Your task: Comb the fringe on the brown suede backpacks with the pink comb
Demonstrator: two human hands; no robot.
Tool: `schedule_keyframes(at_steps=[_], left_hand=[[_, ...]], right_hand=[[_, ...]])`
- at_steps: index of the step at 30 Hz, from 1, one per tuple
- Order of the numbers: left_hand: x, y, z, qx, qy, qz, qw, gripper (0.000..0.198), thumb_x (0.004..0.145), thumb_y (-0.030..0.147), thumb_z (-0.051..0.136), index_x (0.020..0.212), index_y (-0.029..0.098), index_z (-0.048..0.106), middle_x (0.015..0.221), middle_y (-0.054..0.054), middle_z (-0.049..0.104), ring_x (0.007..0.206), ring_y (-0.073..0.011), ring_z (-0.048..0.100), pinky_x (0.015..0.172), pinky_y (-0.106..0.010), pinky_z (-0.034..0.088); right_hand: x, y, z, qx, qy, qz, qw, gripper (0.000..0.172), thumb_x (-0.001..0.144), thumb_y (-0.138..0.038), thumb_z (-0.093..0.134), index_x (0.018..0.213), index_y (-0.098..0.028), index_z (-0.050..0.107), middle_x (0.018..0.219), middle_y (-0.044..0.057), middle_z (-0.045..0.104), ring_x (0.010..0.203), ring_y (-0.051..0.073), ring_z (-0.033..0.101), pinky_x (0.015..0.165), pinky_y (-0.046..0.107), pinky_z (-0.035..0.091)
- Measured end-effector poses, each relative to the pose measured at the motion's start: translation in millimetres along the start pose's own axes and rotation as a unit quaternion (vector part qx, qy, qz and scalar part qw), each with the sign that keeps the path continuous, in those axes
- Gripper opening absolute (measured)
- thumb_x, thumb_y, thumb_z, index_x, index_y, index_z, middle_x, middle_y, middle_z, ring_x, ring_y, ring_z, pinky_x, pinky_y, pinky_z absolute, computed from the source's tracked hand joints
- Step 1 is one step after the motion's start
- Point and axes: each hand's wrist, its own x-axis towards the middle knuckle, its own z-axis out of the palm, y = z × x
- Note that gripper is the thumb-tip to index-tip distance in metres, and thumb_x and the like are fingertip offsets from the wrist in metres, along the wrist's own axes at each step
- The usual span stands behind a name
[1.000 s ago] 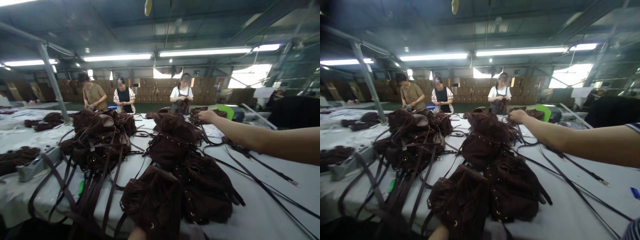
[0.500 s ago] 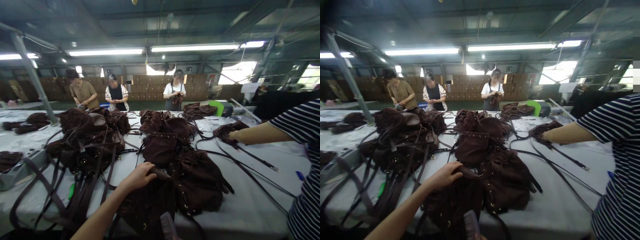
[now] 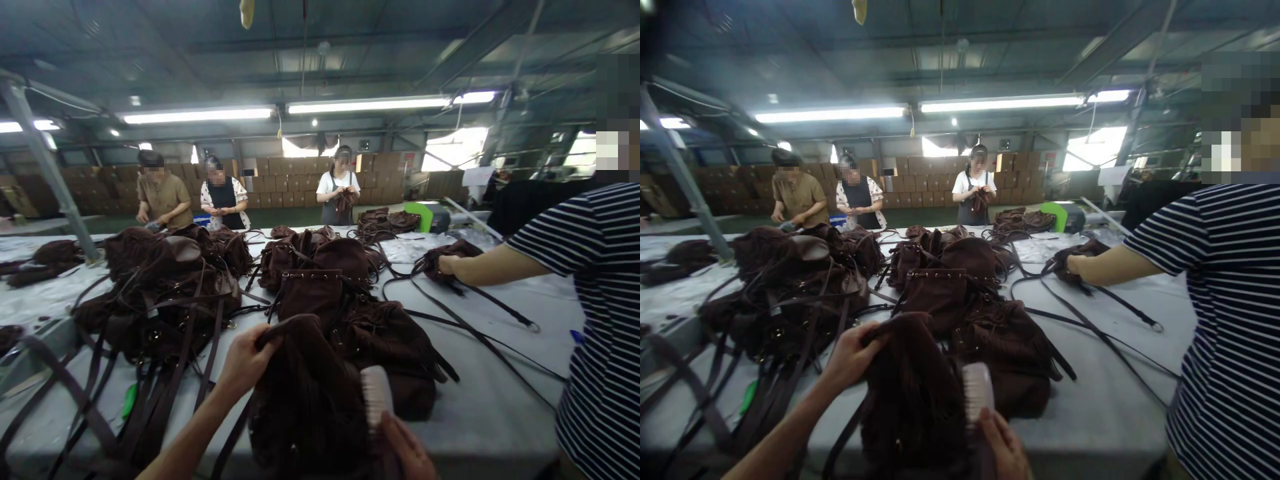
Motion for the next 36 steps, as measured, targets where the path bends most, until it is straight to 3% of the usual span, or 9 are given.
schedule_keyframes(at_steps=[2,5,12,16,19,23,29,33,36], left_hand=[[-30,8,-11.6,-0.053,0.091,-0.027,0.994,0.032,0.087,0.047,0.055,0.09,0.018,0.067,0.073,0.001,0.063,0.071,-0.017,0.056,0.063,-0.024,0.041],[-61,-1,-0.7,-0.138,0.152,-0.09,0.975,0.039,0.083,0.054,0.058,0.088,0.017,0.068,0.068,0.001,0.062,0.071,-0.0189,0.057,0.061,-0.024,0.042],[-66,-69,42.5,-0.393,0.12,-0.269,0.871,0.057,0.061,0.058,0.079,0.095,0.013,0.072,0.071,-0.004,0.069,0.074,-0.0231,0.064,0.065,-0.028,0.049],[-61,-66,30.6,-0.43,0.118,-0.269,0.854,0.055,0.057,0.054,0.083,0.09,0.012,0.072,0.071,-0.004,0.07,0.07,-0.0211,0.064,0.064,-0.028,0.049],[-54,-57,25.7,-0.43,0.086,-0.252,0.863,0.049,0.06,0.052,0.082,0.087,0.013,0.071,0.072,-0.004,0.07,0.067,-0.0199,0.064,0.061,-0.027,0.048],[-52,-70,40.5,-0.399,0.051,-0.247,0.882,0.046,0.067,0.055,0.076,0.085,0.013,0.069,0.074,-0.004,0.069,0.065,-0.0195,0.063,0.058,-0.026,0.046],[-42,-125,65.7,-0.206,0.101,-0.207,0.951,0.033,0.071,0.05,0.07,0.076,0.017,0.065,0.07,-0.002,0.067,0.073,-0.021,0.062,0.065,-0.027,0.047],[-34,-139,71.5,-0.324,0.043,-0.291,0.899,0.039,0.068,0.048,0.075,0.083,0.013,0.066,0.076,-0.009,0.071,0.075,-0.0242,0.066,0.067,-0.032,0.052],[-42,-142,76.3,-0.368,0.016,-0.327,0.87,0.049,0.071,0.053,0.074,0.09,0.008,0.067,0.078,-0.015,0.072,0.071,-0.0263,0.069,0.067,-0.037,0.055]], right_hand=[[1,-39,3,0.003,0.023,-0.039,0.999,0.056,0.074,-0.067,0.066,0.107,-0.021,0.069,0.1,0.007,0.074,0.098,0.031,0.066,0.082,0.035,0.055],[13,-75,24,-0.053,0.056,-0.132,0.988,0.059,0.072,-0.072,0.065,0.092,-0.017,0.068,0.079,0.006,0.071,0.077,0.025,0.065,0.064,0.029,0.053],[58,-59,45,-0.138,-0.004,-0.132,0.982,0.058,0.077,-0.071,0.055,0.089,-0.015,0.065,0.079,0.007,0.069,0.08,0.027,0.063,0.07,0.033,0.051],[38,-83,27,-0.193,0.082,-0.176,0.962,0.061,0.075,-0.075,0.053,0.086,-0.017,0.067,0.075,0.008,0.069,0.077,0.027,0.062,0.07,0.034,0.05],[10,-94,24,-0.144,-0.007,-0.164,0.976,0.058,0.08,-0.072,0.054,0.092,-0.017,0.068,0.078,0.009,0.07,0.074,0.025,0.064,0.069,0.031,0.051],[-7,-46,44,-0.17,-0.168,-0.11,0.965,0.054,0.086,-0.068,0.049,0.084,-0.017,0.066,0.076,0.007,0.069,0.068,0.022,0.061,0.059,0.027,0.047],[17,37,69,-0.318,-0.081,-0.123,0.937,0.051,0.091,-0.057,0.039,0.082,-0.017,0.07,0.078,0.008,0.07,0.077,0.027,0.063,0.071,0.035,0.049],[42,34,75,-0.34,-0.07,-0.174,0.922,0.041,0.088,-0.052,0.044,0.087,-0.021,0.07,0.084,0.008,0.07,0.086,0.028,0.061,0.085,0.04,0.046],[68,22,80,-0.36,-0.071,-0.189,0.911,0.038,0.088,-0.05,0.043,0.071,-0.022,0.063,0.072,0.008,0.065,0.071,0.027,0.059,0.075,0.04,0.045]])
